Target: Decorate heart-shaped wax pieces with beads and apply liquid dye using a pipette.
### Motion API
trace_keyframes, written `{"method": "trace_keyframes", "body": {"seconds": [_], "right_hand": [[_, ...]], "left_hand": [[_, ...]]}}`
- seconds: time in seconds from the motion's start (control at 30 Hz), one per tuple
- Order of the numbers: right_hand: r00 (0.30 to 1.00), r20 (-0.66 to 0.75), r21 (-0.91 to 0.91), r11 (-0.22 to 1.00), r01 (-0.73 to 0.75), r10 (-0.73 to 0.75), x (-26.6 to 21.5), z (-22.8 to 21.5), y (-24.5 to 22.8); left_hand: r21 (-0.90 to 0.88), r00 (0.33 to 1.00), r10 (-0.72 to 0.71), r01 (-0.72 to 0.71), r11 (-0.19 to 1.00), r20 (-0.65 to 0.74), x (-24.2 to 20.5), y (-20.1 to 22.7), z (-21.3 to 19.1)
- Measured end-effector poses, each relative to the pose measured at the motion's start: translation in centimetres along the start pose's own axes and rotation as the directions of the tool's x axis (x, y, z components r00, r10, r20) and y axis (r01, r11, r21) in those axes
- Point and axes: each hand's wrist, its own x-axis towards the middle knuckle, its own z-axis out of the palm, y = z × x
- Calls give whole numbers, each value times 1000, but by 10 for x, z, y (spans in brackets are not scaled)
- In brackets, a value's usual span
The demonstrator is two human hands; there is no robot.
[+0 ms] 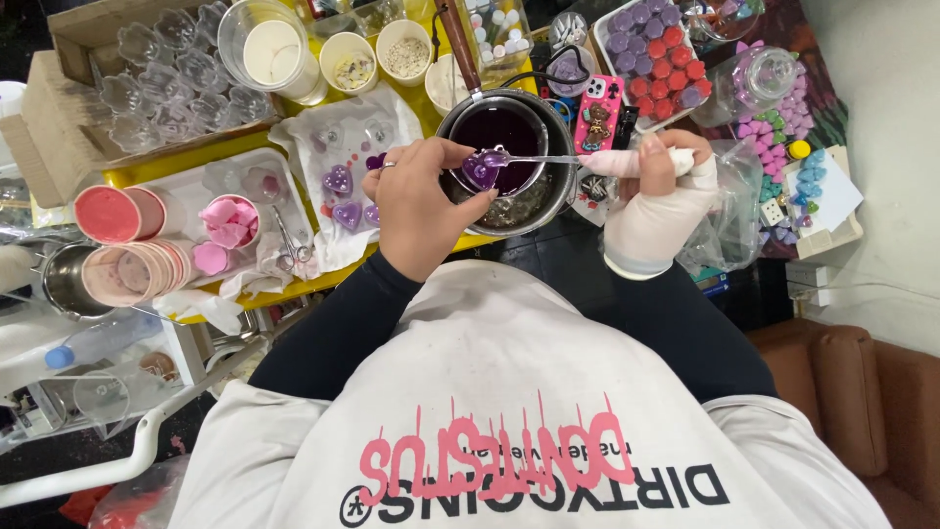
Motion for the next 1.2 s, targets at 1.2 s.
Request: {"method": "trace_keyframes", "body": {"seconds": [1.2], "right_hand": [[985, 173, -213, 975, 63, -26, 12, -4, 59]], "left_hand": [[64, 996, -5, 11, 998, -90, -17, -8, -12]]}}
